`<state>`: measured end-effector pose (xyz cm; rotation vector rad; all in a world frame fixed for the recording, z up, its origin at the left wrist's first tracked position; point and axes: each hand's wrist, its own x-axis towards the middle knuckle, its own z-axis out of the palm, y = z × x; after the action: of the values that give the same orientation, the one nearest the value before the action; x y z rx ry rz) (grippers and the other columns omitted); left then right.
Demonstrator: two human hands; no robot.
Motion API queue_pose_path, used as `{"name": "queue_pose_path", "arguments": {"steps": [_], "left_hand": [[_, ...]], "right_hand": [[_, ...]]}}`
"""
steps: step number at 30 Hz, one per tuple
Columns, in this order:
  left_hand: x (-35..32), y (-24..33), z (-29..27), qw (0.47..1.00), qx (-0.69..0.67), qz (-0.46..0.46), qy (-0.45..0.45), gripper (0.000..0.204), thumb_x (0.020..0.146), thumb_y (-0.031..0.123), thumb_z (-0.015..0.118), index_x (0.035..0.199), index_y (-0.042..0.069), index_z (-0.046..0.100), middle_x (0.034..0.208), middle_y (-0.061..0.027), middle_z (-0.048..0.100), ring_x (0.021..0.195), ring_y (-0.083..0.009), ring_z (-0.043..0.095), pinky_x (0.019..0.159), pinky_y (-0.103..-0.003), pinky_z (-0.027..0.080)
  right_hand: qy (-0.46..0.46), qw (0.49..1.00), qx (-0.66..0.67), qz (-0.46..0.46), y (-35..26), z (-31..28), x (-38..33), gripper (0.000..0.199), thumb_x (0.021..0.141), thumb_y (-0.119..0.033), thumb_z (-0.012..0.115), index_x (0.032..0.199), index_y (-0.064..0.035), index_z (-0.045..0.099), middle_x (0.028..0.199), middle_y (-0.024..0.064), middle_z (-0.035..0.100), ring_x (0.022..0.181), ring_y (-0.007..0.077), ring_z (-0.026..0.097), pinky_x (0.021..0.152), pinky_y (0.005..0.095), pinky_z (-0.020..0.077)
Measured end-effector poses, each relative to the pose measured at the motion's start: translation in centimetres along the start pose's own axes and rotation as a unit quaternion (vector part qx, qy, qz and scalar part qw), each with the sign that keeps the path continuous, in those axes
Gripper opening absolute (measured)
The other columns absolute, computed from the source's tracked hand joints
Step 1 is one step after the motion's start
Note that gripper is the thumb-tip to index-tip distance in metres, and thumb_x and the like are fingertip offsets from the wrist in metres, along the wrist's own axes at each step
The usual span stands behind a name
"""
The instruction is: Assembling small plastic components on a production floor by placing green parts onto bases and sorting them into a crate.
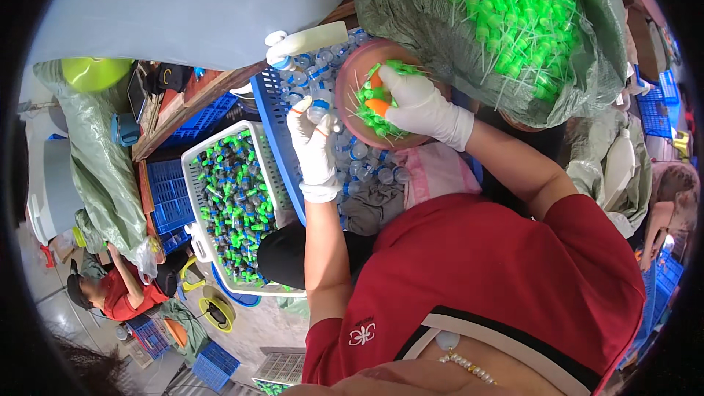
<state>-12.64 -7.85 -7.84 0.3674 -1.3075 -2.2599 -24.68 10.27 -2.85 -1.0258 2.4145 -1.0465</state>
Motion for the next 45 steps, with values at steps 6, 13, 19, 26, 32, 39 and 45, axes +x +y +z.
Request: {"name": "queue_pose_path", "arguments": {"steps": [6, 13, 19, 26, 32, 39, 45], "left_hand": [[1.6, 0.4, 0.7, 0.989, 0.119, 0.052, 0.064, 0.034, 0.090, 0.004, 0.066, 0.122, 0.002, 0.056, 0.107, -0.0066, 0.060, 0.089, -0.0143, 0.057, 0.080, -0.029, 0.048], [4.2, 0.4, 1.6, 0.983, 0.163, 0.087, 0.025, 0.037, 0.094, 0.000, 0.061, 0.131, 0.001, 0.054, 0.106, -0.0028, 0.062, 0.088, -0.0087, 0.059, 0.079, -0.023, 0.048], [4.6, 1.1, 3.0, 0.980, 0.174, 0.090, 0.038, 0.041, 0.091, -0.005, 0.061, 0.131, 0.000, 0.053, 0.113, -0.0047, 0.061, 0.101, -0.0118, 0.058, 0.088, -0.026, 0.048], [4.7, 0.9, 2.9, 0.983, 0.130, 0.128, 0.012, 0.046, 0.087, -0.009, 0.057, 0.131, 0.000, 0.048, 0.120, -0.0088, 0.056, 0.106, -0.0150, 0.055, 0.098, -0.031, 0.043], [4.6, 0.8, 2.8, 0.985, 0.122, 0.119, 0.018, 0.046, 0.086, -0.010, 0.061, 0.130, 0.001, 0.050, 0.122, -0.0076, 0.058, 0.109, -0.0149, 0.055, 0.098, -0.030, 0.044], [4.6, 0.8, 2.7, 0.985, 0.120, 0.125, 0.017, 0.046, 0.086, -0.011, 0.060, 0.130, 0.001, 0.050, 0.123, -0.0083, 0.057, 0.111, -0.0153, 0.055, 0.099, -0.030, 0.043], [4.6, 0.6, 2.5, 0.982, 0.135, 0.129, 0.021, 0.047, 0.086, -0.010, 0.058, 0.132, -0.001, 0.049, 0.122, -0.0083, 0.055, 0.107, -0.0151, 0.055, 0.098, -0.030, 0.044]], "right_hand": [[0.043, 0.992, 0.060, -0.100, -0.6, 0.3, 1.0, 0.021, 0.089, -0.013, 0.066, 0.105, -0.0018, 0.057, 0.096, 0.0156, 0.066, 0.089, 0.0306, 0.066, 0.081, 0.0371, 0.0513], [0.112, 0.981, 0.105, -0.117, -4.5, -2.0, 1.0, 0.022, 0.086, -0.009, 0.068, 0.106, -0.0027, 0.061, 0.090, 0.0134, 0.067, 0.082, 0.0277, 0.068, 0.073, 0.0339, 0.0533], [0.203, 0.961, 0.049, -0.182, -7.5, -4.7, 1.5, 0.029, 0.084, -0.002, 0.069, 0.112, -0.0037, 0.062, 0.094, 0.0130, 0.069, 0.078, 0.0260, 0.069, 0.069, 0.0322, 0.0541], [0.222, 0.951, -0.078, -0.203, -5.5, -4.1, 2.6, 0.032, 0.083, -0.002, 0.065, 0.115, -0.0055, 0.063, 0.086, 0.0121, 0.064, 0.073, 0.0321, 0.064, 0.063, 0.0363, 0.0514], [0.208, 0.954, -0.068, -0.205, -5.6, -4.0, 2.6, 0.032, 0.083, -0.002, 0.065, 0.115, -0.0054, 0.064, 0.087, 0.0127, 0.064, 0.076, 0.0326, 0.065, 0.065, 0.0368, 0.0517], [0.207, 0.956, -0.057, -0.198, -5.6, -4.0, 2.6, 0.032, 0.083, -0.002, 0.065, 0.115, -0.0059, 0.064, 0.088, 0.0131, 0.065, 0.078, 0.0327, 0.065, 0.066, 0.0366, 0.0522], [0.218, 0.952, -0.065, -0.203, -5.6, -3.9, 2.6, 0.033, 0.082, -0.001, 0.066, 0.114, -0.0060, 0.064, 0.086, 0.0125, 0.064, 0.075, 0.0334, 0.064, 0.065, 0.0372, 0.0518]]}}
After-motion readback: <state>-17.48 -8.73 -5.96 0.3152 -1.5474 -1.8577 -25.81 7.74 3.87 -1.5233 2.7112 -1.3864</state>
